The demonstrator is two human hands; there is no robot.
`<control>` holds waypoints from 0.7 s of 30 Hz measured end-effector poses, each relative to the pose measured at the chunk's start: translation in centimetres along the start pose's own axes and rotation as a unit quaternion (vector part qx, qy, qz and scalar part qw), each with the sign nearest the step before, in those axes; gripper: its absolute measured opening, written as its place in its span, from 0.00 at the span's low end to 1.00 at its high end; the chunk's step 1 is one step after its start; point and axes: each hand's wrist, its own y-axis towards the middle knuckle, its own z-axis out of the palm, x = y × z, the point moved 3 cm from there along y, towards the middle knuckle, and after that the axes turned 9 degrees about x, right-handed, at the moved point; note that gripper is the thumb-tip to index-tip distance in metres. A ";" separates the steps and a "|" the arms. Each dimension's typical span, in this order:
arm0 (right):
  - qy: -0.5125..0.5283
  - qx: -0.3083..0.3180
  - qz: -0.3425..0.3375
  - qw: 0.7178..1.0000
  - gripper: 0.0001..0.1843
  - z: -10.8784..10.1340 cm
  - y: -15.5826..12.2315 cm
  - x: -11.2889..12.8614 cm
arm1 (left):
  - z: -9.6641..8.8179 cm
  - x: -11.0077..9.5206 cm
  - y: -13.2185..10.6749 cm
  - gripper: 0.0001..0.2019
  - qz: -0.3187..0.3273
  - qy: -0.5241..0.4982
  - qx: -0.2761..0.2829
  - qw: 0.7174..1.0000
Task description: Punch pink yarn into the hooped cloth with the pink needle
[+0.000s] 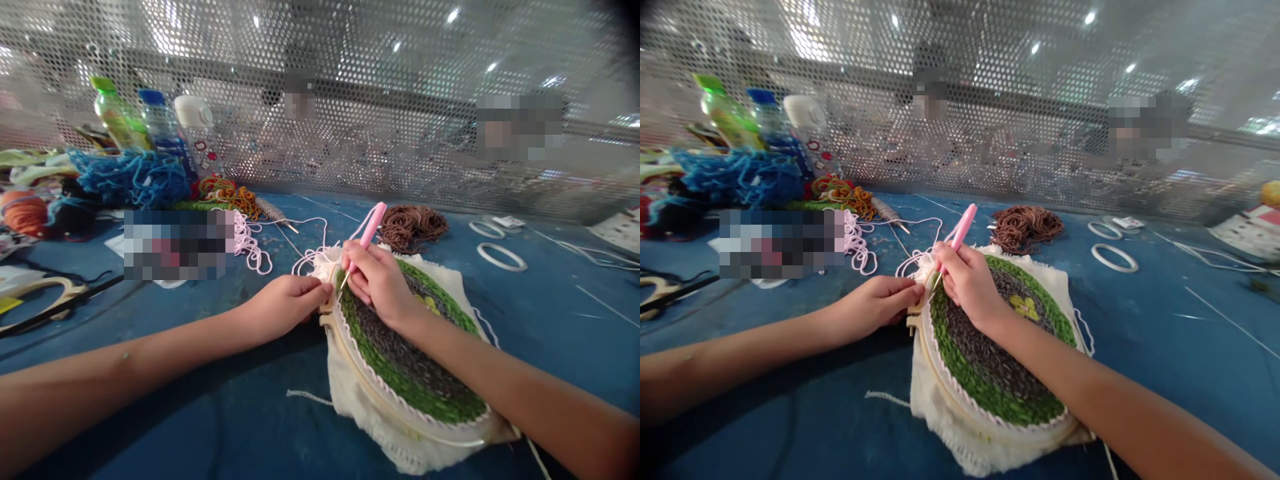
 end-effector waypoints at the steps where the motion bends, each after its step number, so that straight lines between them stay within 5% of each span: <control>1: 0.014 -0.004 0.001 1.000 0.17 -0.1 -0.1 -0.2 | -0.1 -0.2 -0.1 0.22 0.003 0.013 0.005 1.000; 7: -0.153 0.025 -0.014 0.988 0.18 0.2 -1.3 0.4 | -0.2 -2.1 -1.2 0.19 0.081 0.214 0.075 0.971; 14: -0.337 0.120 -0.019 0.934 0.21 0.5 -2.2 0.8 | 0.0 -2.1 -1.5 0.20 0.113 0.220 0.103 0.963; 17: -0.248 0.140 0.020 0.958 0.19 0.1 -2.0 0.2 | 0.2 -2.1 -1.6 0.21 0.116 0.224 0.098 0.963; 21: 0.019 0.110 0.067 0.991 0.15 -0.7 -1.3 -0.5 | 0.3 -2.1 -1.7 0.21 0.122 0.234 0.094 0.960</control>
